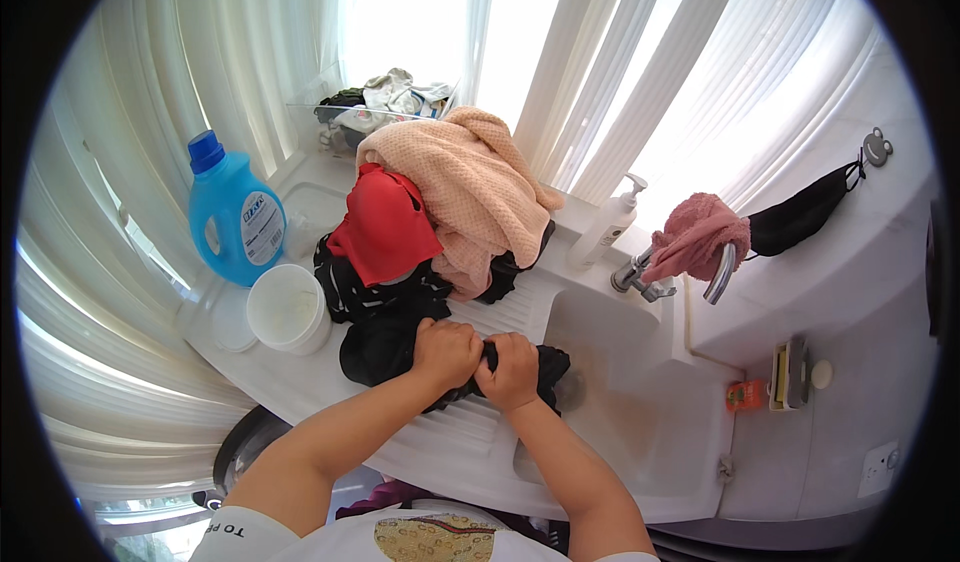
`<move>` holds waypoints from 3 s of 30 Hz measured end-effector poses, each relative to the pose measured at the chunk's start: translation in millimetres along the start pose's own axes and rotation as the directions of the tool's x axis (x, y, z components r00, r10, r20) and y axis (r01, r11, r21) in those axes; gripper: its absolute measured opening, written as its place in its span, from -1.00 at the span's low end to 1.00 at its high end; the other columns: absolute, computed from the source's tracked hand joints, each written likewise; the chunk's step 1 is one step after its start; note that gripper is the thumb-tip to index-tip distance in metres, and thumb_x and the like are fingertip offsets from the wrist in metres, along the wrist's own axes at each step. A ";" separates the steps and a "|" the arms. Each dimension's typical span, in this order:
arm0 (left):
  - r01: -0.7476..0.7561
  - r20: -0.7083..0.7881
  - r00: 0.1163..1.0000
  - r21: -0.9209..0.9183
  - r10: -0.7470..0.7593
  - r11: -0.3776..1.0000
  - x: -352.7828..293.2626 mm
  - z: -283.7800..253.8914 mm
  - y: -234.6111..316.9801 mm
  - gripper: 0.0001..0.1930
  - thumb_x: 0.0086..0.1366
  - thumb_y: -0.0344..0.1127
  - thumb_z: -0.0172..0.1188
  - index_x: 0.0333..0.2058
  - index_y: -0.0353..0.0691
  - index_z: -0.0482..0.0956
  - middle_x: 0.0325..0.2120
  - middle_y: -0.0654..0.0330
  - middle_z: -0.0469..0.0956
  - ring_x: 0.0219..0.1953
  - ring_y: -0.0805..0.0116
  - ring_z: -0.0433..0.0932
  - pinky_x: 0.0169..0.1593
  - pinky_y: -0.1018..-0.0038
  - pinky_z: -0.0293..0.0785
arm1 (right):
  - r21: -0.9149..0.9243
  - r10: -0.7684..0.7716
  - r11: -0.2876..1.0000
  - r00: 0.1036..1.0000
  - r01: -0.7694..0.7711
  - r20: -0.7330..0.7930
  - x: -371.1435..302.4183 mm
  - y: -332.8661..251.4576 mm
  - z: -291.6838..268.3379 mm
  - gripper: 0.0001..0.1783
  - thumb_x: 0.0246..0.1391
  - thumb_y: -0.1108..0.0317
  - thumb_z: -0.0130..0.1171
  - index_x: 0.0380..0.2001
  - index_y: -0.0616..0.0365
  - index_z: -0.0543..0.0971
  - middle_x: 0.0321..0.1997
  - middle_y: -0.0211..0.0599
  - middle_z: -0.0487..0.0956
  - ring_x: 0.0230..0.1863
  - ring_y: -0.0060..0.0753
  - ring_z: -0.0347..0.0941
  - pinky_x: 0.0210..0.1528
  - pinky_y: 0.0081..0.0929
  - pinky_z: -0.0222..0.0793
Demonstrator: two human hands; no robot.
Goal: The person washes a black garment by hand in a sink, pouring white detergent from a cup onto the fabric and scrubbing it thoroughly before rinsing.
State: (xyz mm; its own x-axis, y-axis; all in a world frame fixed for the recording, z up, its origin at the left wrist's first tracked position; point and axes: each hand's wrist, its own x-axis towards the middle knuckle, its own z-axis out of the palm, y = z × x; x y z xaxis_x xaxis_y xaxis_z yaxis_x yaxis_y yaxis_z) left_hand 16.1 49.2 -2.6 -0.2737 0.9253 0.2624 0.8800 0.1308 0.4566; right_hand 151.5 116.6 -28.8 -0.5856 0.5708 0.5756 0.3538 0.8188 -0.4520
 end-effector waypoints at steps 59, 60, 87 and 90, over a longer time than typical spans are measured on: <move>0.360 0.379 0.900 -0.371 -0.214 0.856 -46.9 -101.4 -4.5 -0.49 0.17 -0.14 0.40 -0.08 -0.22 0.30 -0.32 -0.02 0.63 -0.24 0.16 0.62 -0.15 0.35 0.49 | 0.538 0.589 0.566 0.763 -0.624 0.266 119.1 51.2 -131.1 -0.62 0.22 0.07 0.22 -0.44 0.19 0.48 -0.49 -0.47 0.53 -0.45 -0.65 0.40 -0.36 -0.56 0.35; 0.300 0.314 0.924 -0.242 -0.219 0.923 -45.6 -96.5 2.4 -0.43 0.13 -0.04 0.39 -0.03 -0.19 0.34 -0.24 -0.07 0.59 -0.22 -0.02 0.61 -0.17 0.28 0.53 | 0.401 0.575 0.683 0.788 -0.611 0.223 116.8 54.8 -124.4 -0.56 0.20 0.03 0.22 -0.45 0.23 0.47 -0.47 -0.39 0.53 -0.43 -0.54 0.40 -0.33 -0.48 0.34; -0.233 -0.084 0.971 -0.154 0.222 0.960 -101.6 -26.4 -30.5 -0.53 0.07 -0.16 0.38 -0.02 -0.12 0.55 -0.10 0.06 0.42 0.07 -0.01 0.36 0.16 -0.01 0.21 | -0.341 -0.021 0.938 0.993 0.060 0.118 60.9 15.9 33.5 -0.81 -0.27 0.24 0.33 -0.66 0.13 0.60 -0.47 -0.24 0.50 -0.40 -0.12 0.47 -0.36 -0.19 0.37; -0.232 -0.155 0.965 -0.146 0.210 0.962 -103.4 -25.7 -31.0 -0.55 0.06 -0.18 0.38 -0.07 -0.17 0.56 -0.09 0.05 0.42 0.06 -0.02 0.37 0.14 -0.01 0.26 | -0.113 -0.080 0.988 0.979 0.103 0.190 50.2 -24.0 22.8 -0.78 -0.19 0.20 0.28 -0.68 0.10 0.63 -0.45 -0.33 0.48 -0.31 -0.19 0.45 -0.28 -0.21 0.30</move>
State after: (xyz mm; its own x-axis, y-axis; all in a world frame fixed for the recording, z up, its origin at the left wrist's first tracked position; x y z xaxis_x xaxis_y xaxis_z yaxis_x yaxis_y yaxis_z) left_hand 7.0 -59.7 -22.0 -0.1397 0.8657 0.4806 0.8529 -0.1414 0.5026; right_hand 97.0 124.1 -4.6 -0.7396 0.4815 0.4702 0.3718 0.8747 -0.3109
